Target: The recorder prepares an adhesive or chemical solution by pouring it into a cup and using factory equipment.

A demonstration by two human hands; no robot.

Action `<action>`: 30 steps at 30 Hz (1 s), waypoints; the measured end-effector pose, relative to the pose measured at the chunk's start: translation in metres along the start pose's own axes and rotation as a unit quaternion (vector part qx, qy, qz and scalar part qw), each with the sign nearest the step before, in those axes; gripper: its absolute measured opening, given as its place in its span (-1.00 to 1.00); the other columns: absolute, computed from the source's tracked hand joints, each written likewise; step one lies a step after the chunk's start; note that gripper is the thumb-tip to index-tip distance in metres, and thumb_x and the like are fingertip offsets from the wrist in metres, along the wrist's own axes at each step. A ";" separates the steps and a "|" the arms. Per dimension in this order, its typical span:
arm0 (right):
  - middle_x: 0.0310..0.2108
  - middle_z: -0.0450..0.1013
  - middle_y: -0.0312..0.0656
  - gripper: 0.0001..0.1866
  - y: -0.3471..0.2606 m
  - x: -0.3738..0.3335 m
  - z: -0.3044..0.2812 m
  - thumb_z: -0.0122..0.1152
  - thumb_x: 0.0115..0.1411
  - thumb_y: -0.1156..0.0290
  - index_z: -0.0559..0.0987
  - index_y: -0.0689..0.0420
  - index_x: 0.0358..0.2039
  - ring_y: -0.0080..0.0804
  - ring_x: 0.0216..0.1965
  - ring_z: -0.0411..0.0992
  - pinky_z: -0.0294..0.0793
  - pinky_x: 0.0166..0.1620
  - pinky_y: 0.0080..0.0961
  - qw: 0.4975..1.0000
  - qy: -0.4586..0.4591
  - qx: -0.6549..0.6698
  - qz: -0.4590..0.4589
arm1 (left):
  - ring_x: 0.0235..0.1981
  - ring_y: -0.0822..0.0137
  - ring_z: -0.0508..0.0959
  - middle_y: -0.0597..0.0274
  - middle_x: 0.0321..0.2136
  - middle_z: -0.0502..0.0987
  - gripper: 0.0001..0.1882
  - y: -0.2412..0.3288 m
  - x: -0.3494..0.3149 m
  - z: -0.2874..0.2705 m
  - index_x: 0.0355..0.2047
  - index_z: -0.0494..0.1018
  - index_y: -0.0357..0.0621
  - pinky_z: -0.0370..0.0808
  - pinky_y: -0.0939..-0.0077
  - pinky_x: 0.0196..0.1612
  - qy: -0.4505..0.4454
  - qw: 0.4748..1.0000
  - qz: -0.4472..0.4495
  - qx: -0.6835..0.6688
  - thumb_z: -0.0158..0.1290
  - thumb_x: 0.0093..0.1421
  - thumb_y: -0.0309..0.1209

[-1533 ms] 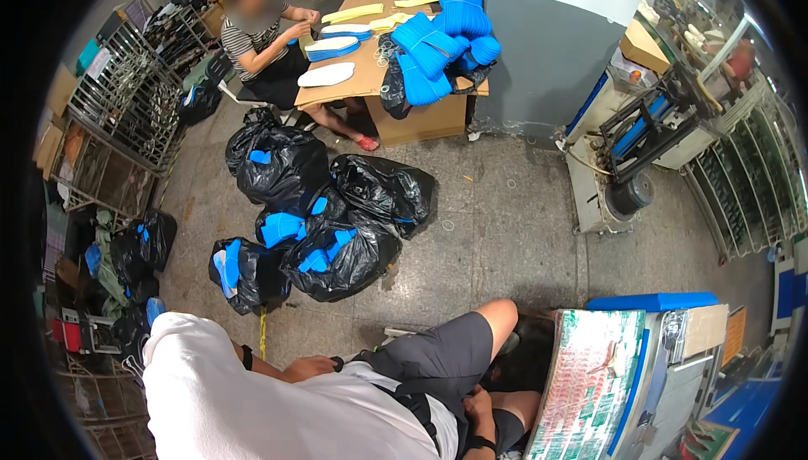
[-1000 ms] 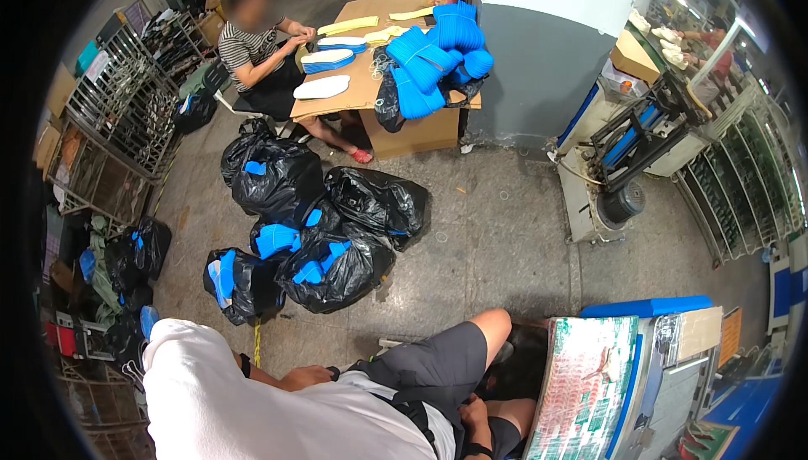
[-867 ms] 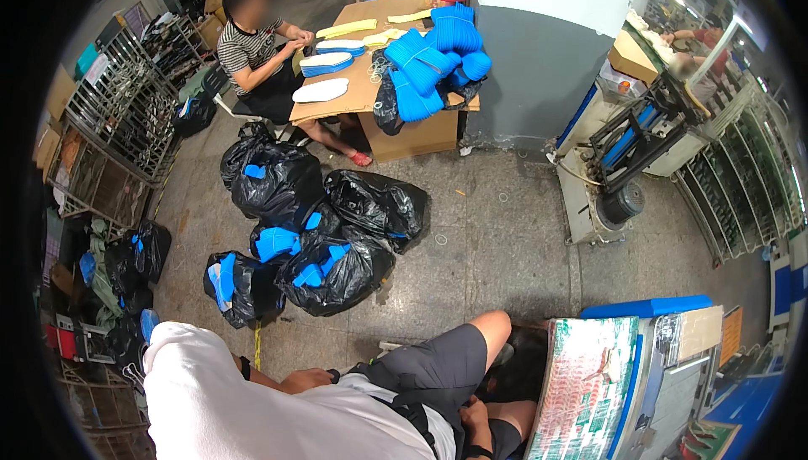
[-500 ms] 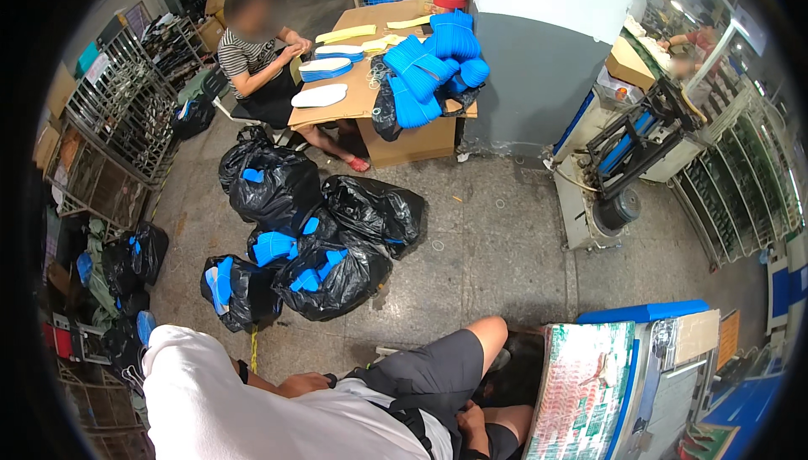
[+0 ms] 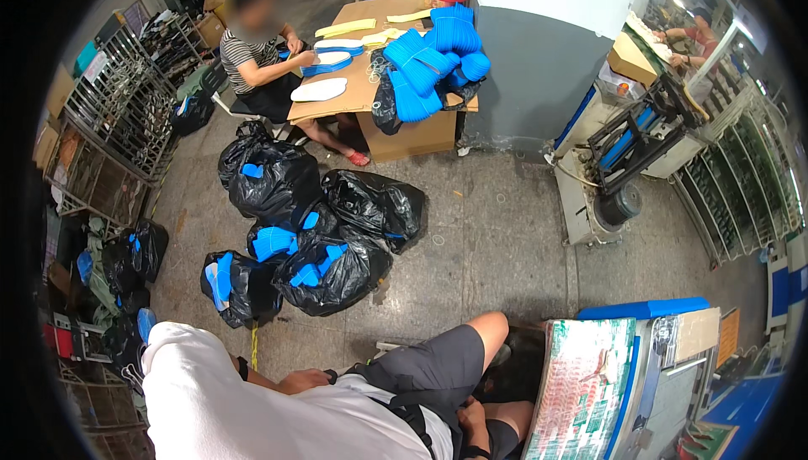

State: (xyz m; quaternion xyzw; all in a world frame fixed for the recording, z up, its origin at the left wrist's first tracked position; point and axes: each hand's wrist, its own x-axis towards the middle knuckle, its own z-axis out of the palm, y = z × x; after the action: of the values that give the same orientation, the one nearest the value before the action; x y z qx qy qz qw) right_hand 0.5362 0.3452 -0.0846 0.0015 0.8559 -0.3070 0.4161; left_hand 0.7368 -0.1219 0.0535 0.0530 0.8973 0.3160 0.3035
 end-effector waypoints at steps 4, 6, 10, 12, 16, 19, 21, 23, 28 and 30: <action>-0.23 0.63 0.20 -0.67 -0.004 -0.002 0.000 0.29 0.03 0.45 0.63 0.32 -0.17 0.14 -0.10 0.62 0.56 -0.06 -0.21 1.000 0.008 0.000 -0.004 | 0.31 0.22 0.40 0.18 0.21 0.50 -0.55 -0.008 0.000 0.007 0.15 0.51 -0.05 0.42 0.43 0.30 0.009 1.000 0.013 0.003 0.01 0.27 -0.28; -0.23 0.64 0.20 -0.68 -0.010 -0.007 -0.002 0.28 0.04 0.45 0.63 0.32 -0.18 0.14 -0.10 0.62 0.56 -0.06 -0.20 1.000 0.009 0.008 -0.002 | 0.31 0.22 0.40 0.18 0.21 0.50 -0.55 -0.011 -0.001 0.010 0.16 0.51 -0.05 0.41 0.43 0.30 0.006 1.000 0.011 0.004 0.01 0.27 -0.28; -0.21 0.62 0.24 -0.67 -0.019 -0.010 -0.007 0.26 0.08 0.41 0.63 0.33 -0.17 0.19 -0.07 0.60 0.56 -0.04 -0.17 1.000 0.006 0.021 -0.006 | 0.31 0.22 0.41 0.18 0.20 0.51 -0.54 -0.017 -0.001 0.017 0.16 0.52 -0.05 0.41 0.42 0.31 0.023 1.000 0.018 -0.003 0.03 0.26 -0.27; -0.19 0.62 0.25 -0.67 -0.019 -0.011 -0.008 0.25 0.08 0.40 0.63 0.33 -0.16 0.20 -0.06 0.59 0.56 -0.03 -0.16 1.000 -0.001 0.011 0.006 | 0.31 0.21 0.41 0.17 0.20 0.51 -0.53 -0.013 -0.001 0.015 0.16 0.52 -0.05 0.41 0.41 0.31 0.019 1.000 0.013 -0.001 0.03 0.25 -0.26; -0.18 0.61 0.27 -0.66 -0.018 -0.010 -0.007 0.24 0.08 0.40 0.62 0.33 -0.15 0.21 -0.05 0.58 0.56 -0.02 -0.16 1.000 0.001 -0.015 0.013 | 0.34 0.20 0.36 0.21 0.19 0.49 -0.56 -0.013 -0.002 0.015 0.13 0.51 -0.01 0.39 0.38 0.34 0.021 1.000 0.007 -0.020 0.03 0.25 -0.29; -0.19 0.62 0.25 -0.67 -0.015 -0.010 -0.005 0.24 0.08 0.42 0.62 0.33 -0.15 0.18 -0.06 0.59 0.56 -0.03 -0.17 1.000 0.002 -0.010 0.010 | 0.34 0.20 0.36 0.21 0.19 0.49 -0.56 -0.015 -0.002 0.016 0.14 0.51 0.00 0.39 0.38 0.33 0.027 0.999 0.014 -0.023 0.03 0.25 -0.29; -0.20 0.62 0.24 -0.67 -0.011 -0.007 -0.004 0.24 0.07 0.43 0.62 0.33 -0.16 0.17 -0.07 0.60 0.56 -0.04 -0.18 1.000 0.006 0.002 0.005 | 0.34 0.20 0.36 0.22 0.20 0.49 -0.56 -0.015 -0.001 0.014 0.14 0.50 0.00 0.39 0.38 0.33 0.028 0.999 0.018 -0.020 0.03 0.25 -0.29; -0.27 0.63 0.11 -0.62 -0.010 -0.006 -0.003 0.28 -0.07 0.52 0.63 0.26 -0.16 0.00 -0.14 0.63 0.56 -0.05 -0.28 1.000 0.012 0.011 0.024 | 0.34 0.20 0.37 0.21 0.20 0.49 -0.56 -0.015 -0.001 0.014 0.14 0.50 -0.01 0.39 0.38 0.34 0.027 0.999 0.019 -0.019 0.03 0.25 -0.29; -0.28 0.62 0.12 -0.63 -0.010 -0.006 -0.001 0.30 -0.08 0.52 0.62 0.27 -0.18 0.01 -0.14 0.63 0.56 -0.05 -0.29 0.999 0.022 0.018 0.014 | 0.33 0.18 0.37 0.19 0.17 0.50 -0.56 -0.011 -0.003 0.011 0.13 0.51 -0.02 0.39 0.36 0.33 0.029 0.999 0.013 -0.027 0.04 0.24 -0.28; -0.28 0.62 0.12 -0.63 -0.009 -0.006 0.000 0.30 -0.08 0.52 0.62 0.28 -0.18 0.01 -0.14 0.63 0.56 -0.05 -0.29 0.999 0.027 0.011 0.018 | 0.32 0.17 0.38 0.18 0.17 0.50 -0.56 -0.009 -0.002 0.010 0.13 0.51 -0.02 0.39 0.35 0.33 0.031 0.999 0.014 -0.027 0.05 0.24 -0.27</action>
State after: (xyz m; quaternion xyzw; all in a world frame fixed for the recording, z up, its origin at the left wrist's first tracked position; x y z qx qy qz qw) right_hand 0.5379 0.3394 -0.0753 0.0299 0.8630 -0.3090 0.3987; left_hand 0.7452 -0.1248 0.0430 0.0477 0.8967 0.3457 0.2723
